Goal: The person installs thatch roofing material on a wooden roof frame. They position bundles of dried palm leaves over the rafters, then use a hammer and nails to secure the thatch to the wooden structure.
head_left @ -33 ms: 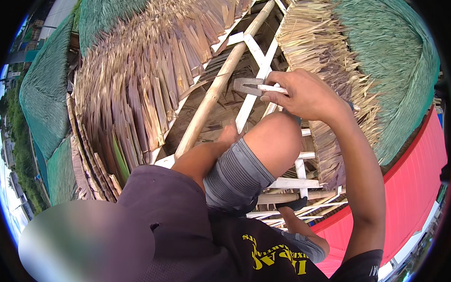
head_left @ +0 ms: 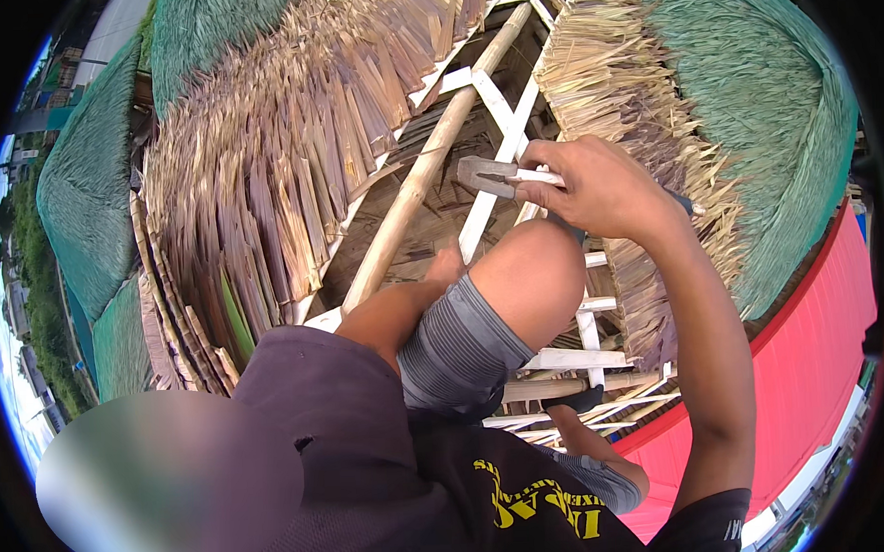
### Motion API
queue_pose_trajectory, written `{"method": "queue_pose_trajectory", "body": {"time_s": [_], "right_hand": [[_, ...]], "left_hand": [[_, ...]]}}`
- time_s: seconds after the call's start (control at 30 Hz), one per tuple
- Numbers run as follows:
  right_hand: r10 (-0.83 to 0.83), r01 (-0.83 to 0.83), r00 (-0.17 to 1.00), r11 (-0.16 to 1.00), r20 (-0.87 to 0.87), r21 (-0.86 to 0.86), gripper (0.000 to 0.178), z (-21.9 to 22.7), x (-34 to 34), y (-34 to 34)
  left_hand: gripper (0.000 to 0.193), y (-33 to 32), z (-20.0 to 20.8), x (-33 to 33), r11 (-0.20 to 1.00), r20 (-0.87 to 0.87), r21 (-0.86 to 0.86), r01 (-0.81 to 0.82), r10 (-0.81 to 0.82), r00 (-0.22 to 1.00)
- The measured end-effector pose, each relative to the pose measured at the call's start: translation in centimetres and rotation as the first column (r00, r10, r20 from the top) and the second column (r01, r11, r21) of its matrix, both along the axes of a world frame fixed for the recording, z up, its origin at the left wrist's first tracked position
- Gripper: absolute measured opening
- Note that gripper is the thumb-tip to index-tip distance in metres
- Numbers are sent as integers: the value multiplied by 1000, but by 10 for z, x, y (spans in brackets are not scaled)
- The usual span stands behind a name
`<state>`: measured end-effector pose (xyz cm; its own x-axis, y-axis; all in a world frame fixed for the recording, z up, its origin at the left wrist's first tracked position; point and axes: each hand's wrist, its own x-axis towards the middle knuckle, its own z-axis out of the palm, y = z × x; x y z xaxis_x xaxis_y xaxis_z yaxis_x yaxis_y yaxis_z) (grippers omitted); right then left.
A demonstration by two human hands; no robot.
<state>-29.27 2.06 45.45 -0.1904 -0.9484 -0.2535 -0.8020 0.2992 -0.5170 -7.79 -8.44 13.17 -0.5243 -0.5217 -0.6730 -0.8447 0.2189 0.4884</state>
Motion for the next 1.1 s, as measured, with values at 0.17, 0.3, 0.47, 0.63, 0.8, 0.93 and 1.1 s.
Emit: {"method": "queue_pose_trajectory", "body": {"time_s": [0.17,0.3,0.47,0.63,0.8,0.93,1.1], "right_hand": [[-240,257,965,949,110,-184,37,-26,-33,30],[-306,359,924,902,232,-241,42,-72,-79,36],[-351,387,917,896,189,-216,39,-97,-125,31],[-300,343,930,915,213,-211,38,-94,-155,46],[-317,341,932,930,175,-136,37,-99,-172,39],[-249,261,962,960,114,-106,37,-95,-158,15],[-120,121,992,992,34,-30,31,-56,-117,-10]], "left_hand": [[52,-2,-6,0,999,-31,-22,43,-44,999],[52,1,-27,2,1000,-40,-11,6,-7,999],[52,7,-23,0,989,30,-138,60,-57,998],[50,12,-3,-10,981,70,-174,82,-71,995],[57,12,1,-14,984,131,-169,62,-40,991],[49,11,1,-12,980,105,-174,96,-78,991],[49,9,3,-7,979,91,-171,114,-99,991]]}}
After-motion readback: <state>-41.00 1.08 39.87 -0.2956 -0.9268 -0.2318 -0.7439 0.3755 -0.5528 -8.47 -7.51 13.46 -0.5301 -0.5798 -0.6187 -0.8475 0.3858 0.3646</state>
